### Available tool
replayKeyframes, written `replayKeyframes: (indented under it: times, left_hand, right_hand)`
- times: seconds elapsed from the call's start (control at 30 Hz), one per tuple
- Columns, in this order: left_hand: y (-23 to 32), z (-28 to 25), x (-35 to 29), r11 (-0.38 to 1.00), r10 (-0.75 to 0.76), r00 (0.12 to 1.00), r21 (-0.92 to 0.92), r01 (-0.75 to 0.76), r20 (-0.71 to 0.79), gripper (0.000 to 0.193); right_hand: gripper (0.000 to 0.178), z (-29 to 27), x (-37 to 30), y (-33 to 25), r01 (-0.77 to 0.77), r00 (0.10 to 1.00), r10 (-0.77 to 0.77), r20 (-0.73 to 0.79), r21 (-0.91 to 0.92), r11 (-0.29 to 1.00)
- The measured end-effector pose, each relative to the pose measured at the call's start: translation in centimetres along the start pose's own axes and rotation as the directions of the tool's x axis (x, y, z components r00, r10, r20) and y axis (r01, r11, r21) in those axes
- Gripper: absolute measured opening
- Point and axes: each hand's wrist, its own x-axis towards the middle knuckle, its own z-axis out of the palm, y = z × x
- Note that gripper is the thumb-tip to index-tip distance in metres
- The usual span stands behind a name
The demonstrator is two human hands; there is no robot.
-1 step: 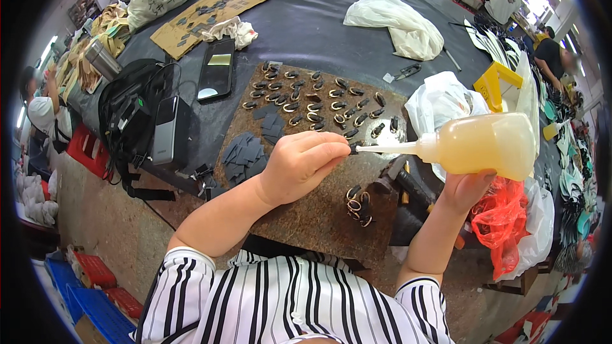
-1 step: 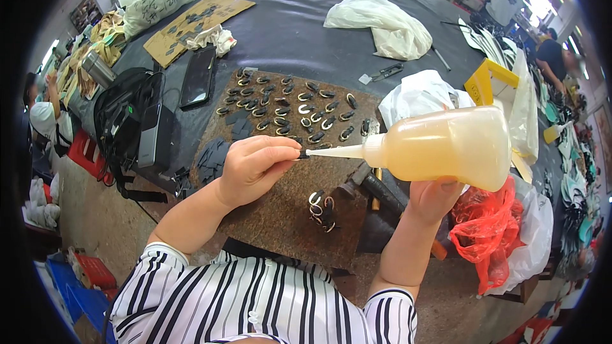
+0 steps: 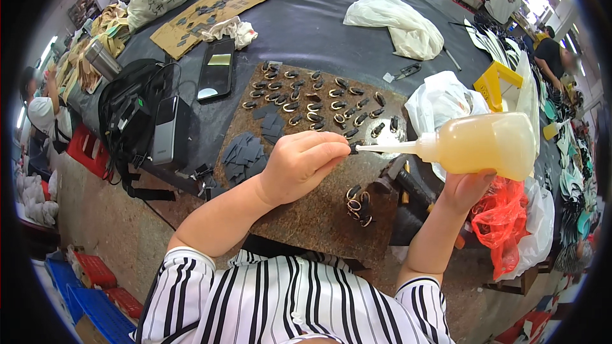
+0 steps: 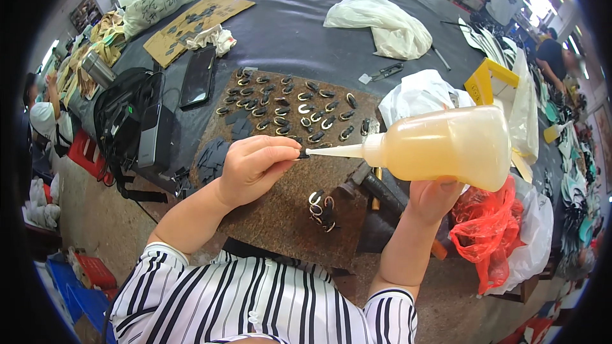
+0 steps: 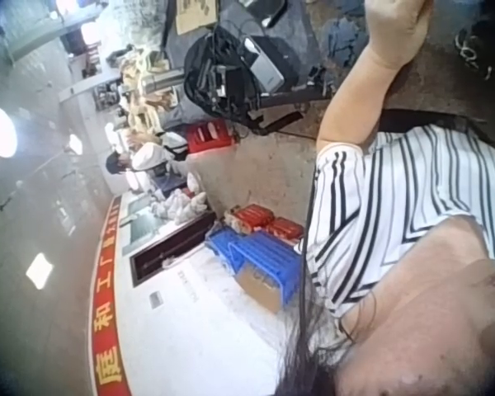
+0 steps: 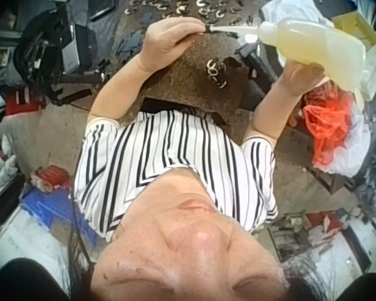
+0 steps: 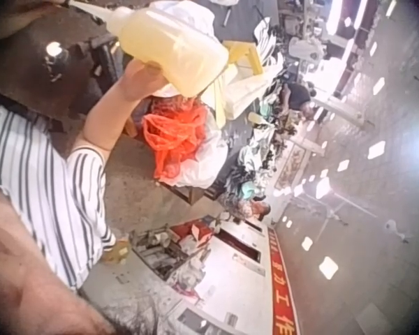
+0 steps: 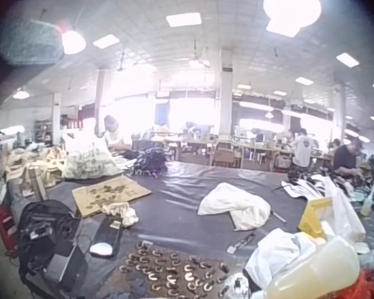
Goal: Applying glue to small metal and leather shoe components using a squeeze bottle.
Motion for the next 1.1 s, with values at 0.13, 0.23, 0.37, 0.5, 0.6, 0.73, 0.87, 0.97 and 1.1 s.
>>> replayKeyframes:
  times: [0.13,0.23,0.37,0.5,0.6,0.73,0.87,0.97,1.1]
  left_hand:
    - [-0.1,0.0,0.0,1.0,0.004,1.0,-0.007,-0.004,0.002,0.016]
    - [0.0,0.0,-0.1,1.0,-0.002,1.0,-0.007,0.002,0.014,0.016]
    - [-0.2,-0.1,-0.2,1.0,-0.007,1.0,0.004,0.007,-0.002,0.016]
    - [-0.3,0.0,-0.1,1.0,0.015,1.0,0.012,-0.015,-0.022,0.016]
    - [-0.2,0.0,-0.1,1.0,0.018,1.0,0.024,-0.018,-0.013,0.015]
    - [-0.3,0.0,-0.1,0.999,0.021,1.0,0.047,-0.021,-0.011,0.015]
    - [-0.6,0.2,-0.3,0.998,0.013,0.999,0.057,-0.011,-0.046,0.015]
    - [-0.8,0.1,-0.3,0.996,0.025,0.999,0.084,-0.022,-0.038,0.014]
    - [-0.8,0.4,-0.1,0.99,0.038,0.999,0.135,-0.035,-0.02,0.013]
  right_hand:
    - [0.053,0.8,0.1,0.0,0.028,1.0,-0.028,0.004,-0.037,0.999]
    - [0.053,1.1,0.1,-0.1,0.049,0.999,-0.049,0.009,-0.064,0.997]
    - [0.052,0.6,0.6,-0.7,0.078,0.992,-0.07,0.104,-0.07,0.995]
    - [0.055,0.3,0.8,-1.2,0.07,0.978,-0.068,0.196,-0.003,0.998]
    - [0.058,1.1,0.5,-0.3,0.035,0.999,-0.036,-0.04,-0.015,0.999]
    - [0.059,2.2,0.4,-0.1,0.018,0.997,-0.02,-0.071,-0.026,0.999]
    - [0.057,0.5,1.7,-0.4,-0.173,0.931,0.055,0.361,0.305,0.936]
    - [0.054,0.3,2.6,-0.6,-0.298,0.888,0.105,0.448,0.386,0.873]
    - [0.047,-0.6,3.3,-0.5,-0.3,0.926,0.336,0.172,0.875,0.379]
